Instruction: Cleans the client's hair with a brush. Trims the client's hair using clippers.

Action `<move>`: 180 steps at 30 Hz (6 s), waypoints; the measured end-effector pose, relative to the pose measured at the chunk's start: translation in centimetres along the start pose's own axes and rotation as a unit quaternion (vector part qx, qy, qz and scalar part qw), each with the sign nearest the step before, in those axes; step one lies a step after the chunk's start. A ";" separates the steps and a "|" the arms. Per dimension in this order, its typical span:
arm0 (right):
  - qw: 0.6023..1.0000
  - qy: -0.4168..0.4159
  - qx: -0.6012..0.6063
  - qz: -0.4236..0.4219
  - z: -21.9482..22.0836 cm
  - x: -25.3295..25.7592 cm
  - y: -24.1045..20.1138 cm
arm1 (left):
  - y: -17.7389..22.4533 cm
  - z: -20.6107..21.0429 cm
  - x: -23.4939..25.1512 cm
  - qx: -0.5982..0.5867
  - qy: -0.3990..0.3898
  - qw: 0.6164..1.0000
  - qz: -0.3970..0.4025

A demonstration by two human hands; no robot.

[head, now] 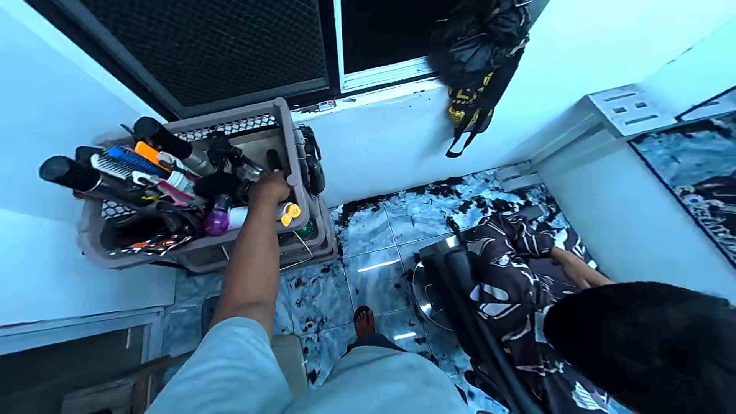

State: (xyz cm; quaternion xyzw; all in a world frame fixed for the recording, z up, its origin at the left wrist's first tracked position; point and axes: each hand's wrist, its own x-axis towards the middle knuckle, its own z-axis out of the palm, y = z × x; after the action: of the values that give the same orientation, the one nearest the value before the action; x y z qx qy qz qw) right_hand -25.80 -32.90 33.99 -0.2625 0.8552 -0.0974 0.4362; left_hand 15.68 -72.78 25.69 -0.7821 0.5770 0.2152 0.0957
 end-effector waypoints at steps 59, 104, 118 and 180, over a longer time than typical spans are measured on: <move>0.804 -0.152 0.523 -0.239 -23.2 18.6 44.9 | 50.4 10.7 -43.9 0.132 -0.069 0.897 0.416; 0.792 -0.377 0.200 -0.436 -30.7 29.6 14.9 | 51.1 14.5 -43.2 0.115 0.129 0.933 0.317; 0.797 -0.374 0.198 -0.432 -30.8 29.4 14.6 | 51.0 14.5 -43.2 0.121 0.128 0.933 0.316; 0.789 -0.395 0.194 -0.428 -31.0 30.1 14.1 | 51.1 14.3 -42.8 0.114 0.123 0.931 0.324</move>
State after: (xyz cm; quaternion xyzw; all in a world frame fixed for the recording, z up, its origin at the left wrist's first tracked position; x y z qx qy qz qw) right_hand -70.12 -39.03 26.16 -0.5275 0.3715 -0.3261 0.6910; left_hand -46.07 -46.32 37.16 -0.5570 0.8268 0.0689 0.0377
